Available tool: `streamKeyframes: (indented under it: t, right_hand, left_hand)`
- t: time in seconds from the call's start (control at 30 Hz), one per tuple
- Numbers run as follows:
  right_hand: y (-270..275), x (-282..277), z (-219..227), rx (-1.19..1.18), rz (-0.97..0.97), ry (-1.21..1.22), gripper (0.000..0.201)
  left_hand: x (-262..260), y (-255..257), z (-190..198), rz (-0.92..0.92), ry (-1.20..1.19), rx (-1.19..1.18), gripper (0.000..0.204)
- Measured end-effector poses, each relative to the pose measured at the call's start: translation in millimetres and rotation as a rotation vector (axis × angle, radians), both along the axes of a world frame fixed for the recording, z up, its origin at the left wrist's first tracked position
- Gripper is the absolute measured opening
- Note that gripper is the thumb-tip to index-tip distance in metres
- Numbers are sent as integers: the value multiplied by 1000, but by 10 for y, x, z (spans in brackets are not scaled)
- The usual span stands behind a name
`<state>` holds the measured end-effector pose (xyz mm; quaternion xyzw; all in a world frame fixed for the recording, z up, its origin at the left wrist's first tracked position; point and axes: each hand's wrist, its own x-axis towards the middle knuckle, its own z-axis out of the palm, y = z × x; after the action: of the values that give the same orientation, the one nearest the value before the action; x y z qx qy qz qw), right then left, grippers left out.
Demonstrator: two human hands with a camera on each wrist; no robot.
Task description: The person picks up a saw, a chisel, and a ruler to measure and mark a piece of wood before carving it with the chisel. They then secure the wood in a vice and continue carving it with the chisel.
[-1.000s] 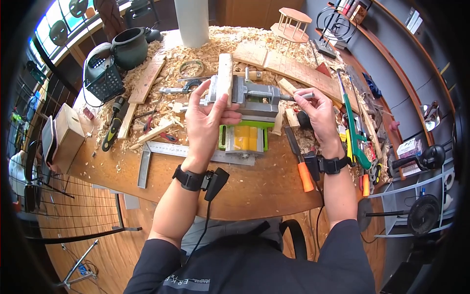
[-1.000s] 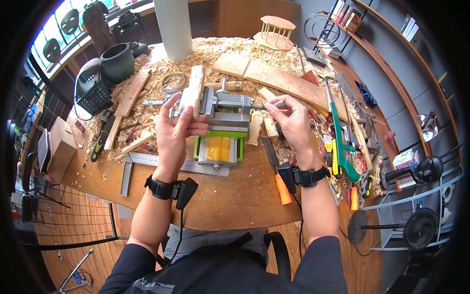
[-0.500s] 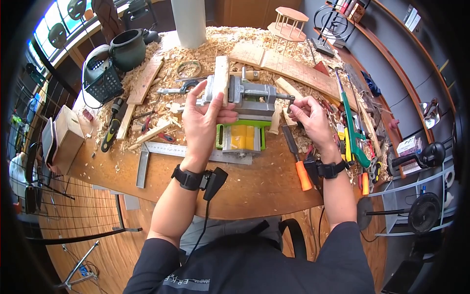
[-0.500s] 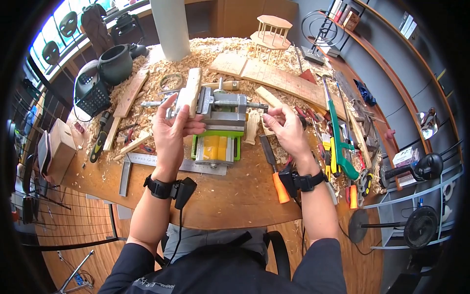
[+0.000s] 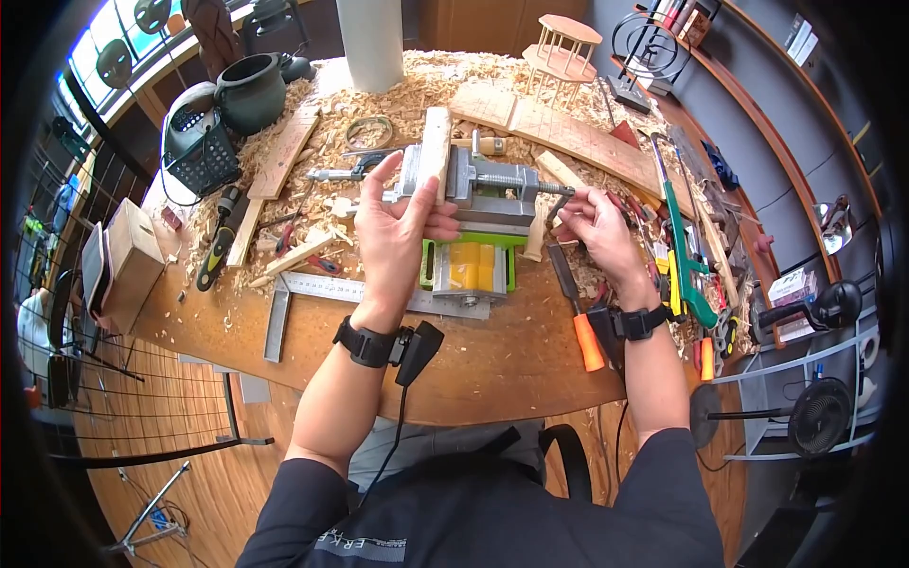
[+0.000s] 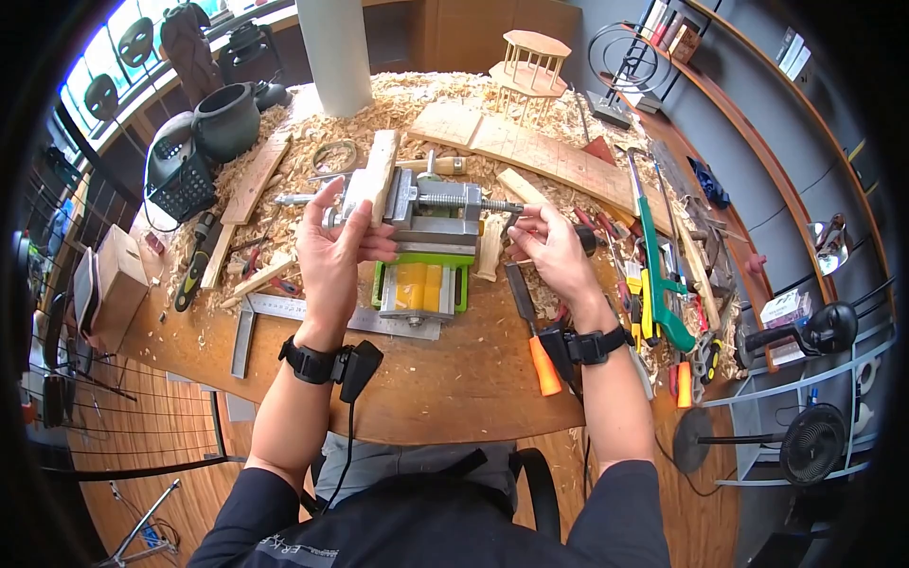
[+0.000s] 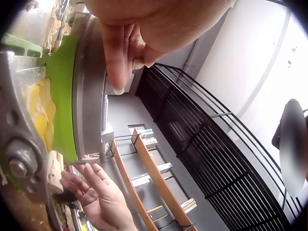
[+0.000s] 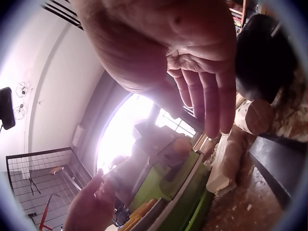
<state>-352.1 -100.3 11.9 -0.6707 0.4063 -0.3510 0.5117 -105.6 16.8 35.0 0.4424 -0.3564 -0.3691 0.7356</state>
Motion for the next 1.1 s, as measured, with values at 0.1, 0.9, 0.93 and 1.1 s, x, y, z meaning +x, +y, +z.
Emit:
streamKeyframes:
  t: [0.1, 0.9, 0.93, 1.1]
  right_hand:
    - [-18, 30, -12, 2, 13, 46, 24]
    - [116, -42, 134, 61, 82, 37, 20]
    - [121, -37, 144, 61, 79, 36, 21]
    - [121, -39, 139, 51, 80, 35, 21]
  left_hand:
    - [-9, 4, 3, 16, -19, 1, 53]
    - [200, 279, -20, -314, 1017, 52, 22]
    - [200, 296, -27, -312, 1016, 50, 22]
    - [168, 260, -73, -455, 1129, 82, 21]
